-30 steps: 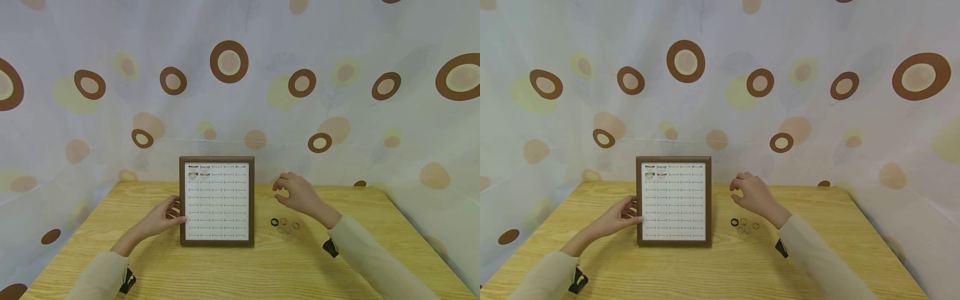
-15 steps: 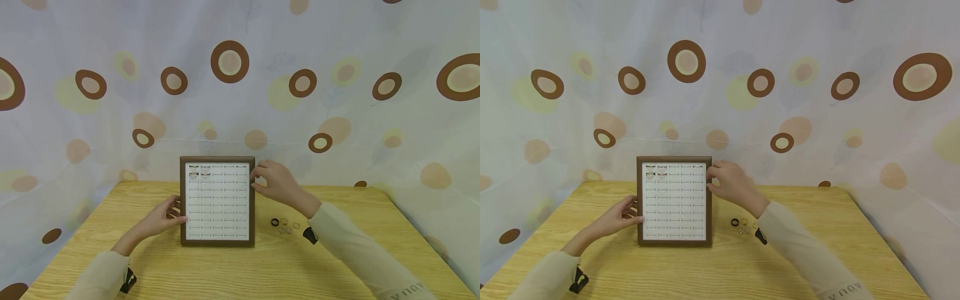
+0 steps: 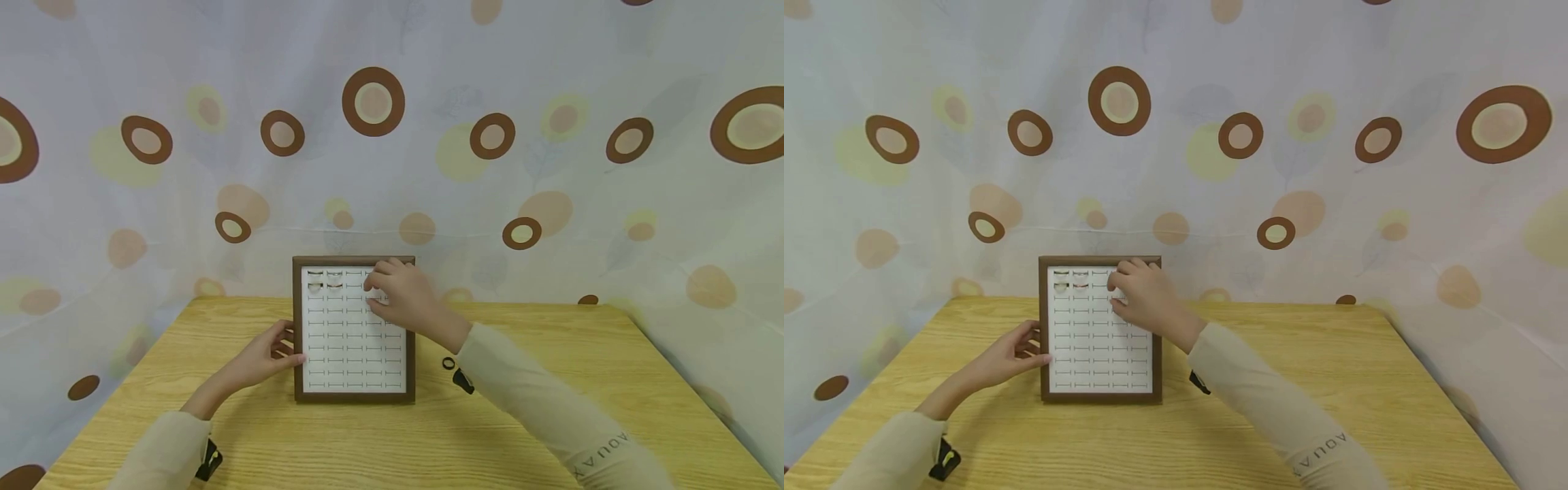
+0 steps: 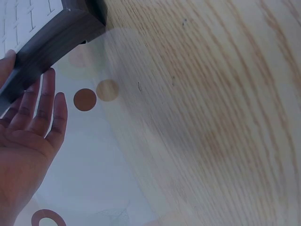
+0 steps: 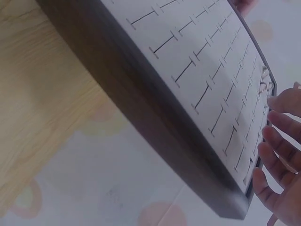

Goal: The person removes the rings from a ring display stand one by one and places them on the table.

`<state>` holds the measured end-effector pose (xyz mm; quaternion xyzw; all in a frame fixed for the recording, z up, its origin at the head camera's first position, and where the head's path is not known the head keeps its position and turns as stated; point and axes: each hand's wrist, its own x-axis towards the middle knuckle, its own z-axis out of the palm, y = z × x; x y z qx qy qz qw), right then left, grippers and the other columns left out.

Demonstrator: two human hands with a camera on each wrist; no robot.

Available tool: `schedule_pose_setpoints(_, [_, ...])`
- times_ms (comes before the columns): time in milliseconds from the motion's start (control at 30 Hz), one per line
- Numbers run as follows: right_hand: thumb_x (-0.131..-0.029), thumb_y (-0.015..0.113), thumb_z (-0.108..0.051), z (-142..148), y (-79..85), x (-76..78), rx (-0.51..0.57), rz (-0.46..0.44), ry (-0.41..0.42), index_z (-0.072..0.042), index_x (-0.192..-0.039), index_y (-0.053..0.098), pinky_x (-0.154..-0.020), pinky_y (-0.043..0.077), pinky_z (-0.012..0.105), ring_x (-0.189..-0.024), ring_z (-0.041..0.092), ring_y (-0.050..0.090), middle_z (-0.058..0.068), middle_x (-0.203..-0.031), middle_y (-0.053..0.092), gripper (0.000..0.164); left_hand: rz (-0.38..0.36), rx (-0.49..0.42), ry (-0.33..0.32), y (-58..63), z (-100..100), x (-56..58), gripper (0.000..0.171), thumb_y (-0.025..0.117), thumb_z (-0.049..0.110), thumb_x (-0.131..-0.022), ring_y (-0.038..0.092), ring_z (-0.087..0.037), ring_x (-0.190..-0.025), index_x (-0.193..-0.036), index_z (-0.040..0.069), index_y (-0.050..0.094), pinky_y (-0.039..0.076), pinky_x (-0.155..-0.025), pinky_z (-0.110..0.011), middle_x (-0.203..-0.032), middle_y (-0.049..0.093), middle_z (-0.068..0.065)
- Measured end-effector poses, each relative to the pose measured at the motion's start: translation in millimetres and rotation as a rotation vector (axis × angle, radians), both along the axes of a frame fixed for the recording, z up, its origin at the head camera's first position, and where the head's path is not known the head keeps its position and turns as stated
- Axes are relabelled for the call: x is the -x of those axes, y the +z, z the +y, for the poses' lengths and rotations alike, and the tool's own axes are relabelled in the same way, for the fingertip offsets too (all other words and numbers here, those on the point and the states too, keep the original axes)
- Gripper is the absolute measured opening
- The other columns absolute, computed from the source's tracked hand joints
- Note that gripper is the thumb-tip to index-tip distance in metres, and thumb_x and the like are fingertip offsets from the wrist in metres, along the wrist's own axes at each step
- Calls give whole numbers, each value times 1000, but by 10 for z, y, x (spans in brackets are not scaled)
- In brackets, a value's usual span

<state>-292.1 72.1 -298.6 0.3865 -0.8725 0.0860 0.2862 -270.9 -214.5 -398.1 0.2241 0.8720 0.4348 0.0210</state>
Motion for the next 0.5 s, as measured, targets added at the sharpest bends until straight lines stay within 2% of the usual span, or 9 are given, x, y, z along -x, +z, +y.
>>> schedule_pose_setpoints(133, [-80, 68, -24, -113, -25, 23, 14, 5, -4, -17, -89, 66, -73, 44, 31, -89, 16, 55, -4, -90, 60, 11, -2, -3, -1, -2, 1, -2, 55, 66, 23, -85, 61, -23, -92, -125, -3, 38, 51, -76, -31, -108, 56, -18])
schedule_pose_setpoints(500, [-80, 68, -19, -369, -84, 76, 70, 55, 26, -15, -90, 66, -66, 41, 28, -88, 16, 54, -2, -91, 61, 11, 1, -10, 2, -13, 1, 17, 55, 67, 21, -84, 61, -23, -90, -124, -4, 39, 51, -75, -32, -107, 56, -19])
